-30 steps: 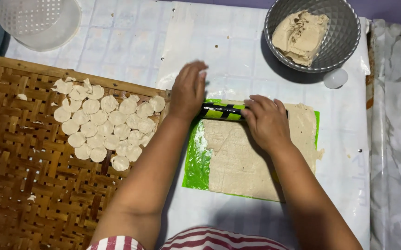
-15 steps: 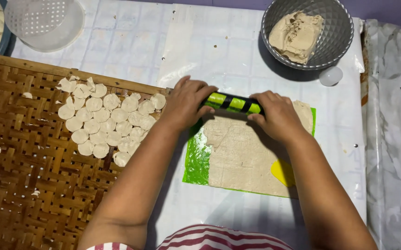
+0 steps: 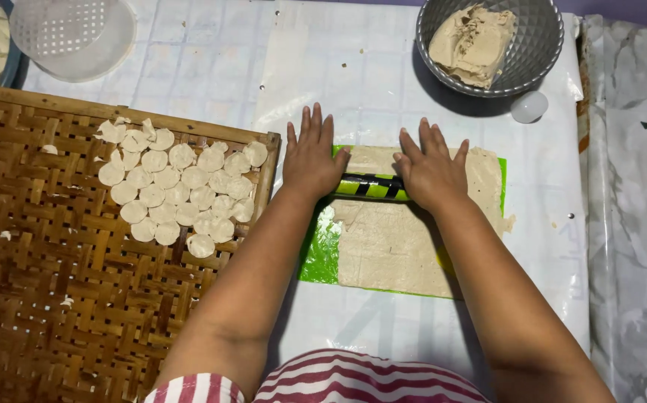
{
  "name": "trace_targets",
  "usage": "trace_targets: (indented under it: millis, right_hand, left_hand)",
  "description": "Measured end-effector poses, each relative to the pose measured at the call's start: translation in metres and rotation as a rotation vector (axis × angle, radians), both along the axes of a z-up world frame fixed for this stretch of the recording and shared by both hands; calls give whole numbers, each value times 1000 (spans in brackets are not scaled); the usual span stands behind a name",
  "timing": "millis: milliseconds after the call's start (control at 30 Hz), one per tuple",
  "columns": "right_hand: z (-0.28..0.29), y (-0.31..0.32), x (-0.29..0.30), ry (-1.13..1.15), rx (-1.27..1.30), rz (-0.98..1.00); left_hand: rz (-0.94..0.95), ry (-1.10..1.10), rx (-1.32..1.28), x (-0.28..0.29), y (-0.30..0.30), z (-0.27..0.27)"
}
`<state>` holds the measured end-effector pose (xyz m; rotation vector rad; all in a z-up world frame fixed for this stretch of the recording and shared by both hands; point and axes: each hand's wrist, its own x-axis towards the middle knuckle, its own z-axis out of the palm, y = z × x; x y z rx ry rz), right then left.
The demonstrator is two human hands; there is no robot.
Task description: Rolling out and flattening dough for pastry preparation on a workstation.
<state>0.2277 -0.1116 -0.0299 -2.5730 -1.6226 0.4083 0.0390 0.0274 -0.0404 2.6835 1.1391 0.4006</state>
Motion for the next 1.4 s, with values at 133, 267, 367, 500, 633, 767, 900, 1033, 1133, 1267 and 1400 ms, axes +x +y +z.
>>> trace_targets:
  millis: [133,267,367,500,633,767,900,1033,1133,1267,1400]
  right_hand:
    - [-13,-31,-17,-49,36,67]
    - [-2,-67,-46,-140,106,95]
    - [2,-80,-51,-93,69,105]
    - [13,-58,-33,73,3,-38]
    - [4,-34,-26,-30,95,-89]
    - [-2,-51,-37,-58,24,-17]
    - [-5,-80,-60,-121,78,43]
    - [0,-117,-86,-207,187,77]
    - [5,-141,-102,-190,226,107]
    - [8,-176,-122,-178,259,147]
    - [25,-205,-134,-135,296,207]
  left_hand:
    - [-27,120,-88,-24,-31,-10]
    - [-54,88,-100,-54,-70,-1]
    - [-63,111,-178,-62,-80,9]
    - [-14,199,-301,-46,-64,45]
    - [50,142,-179,-25,-42,15]
    - [51,218,-138,-32,-55,3]
    - [6,200,-124,-56,-83,2]
    - [-7,161,-71,-84,-119,4]
    - [-33,124,-60,-103,-144,4]
    - [-85,70,-60,-131,-178,-5]
    - [-153,98,-3,-163,-205,-6]
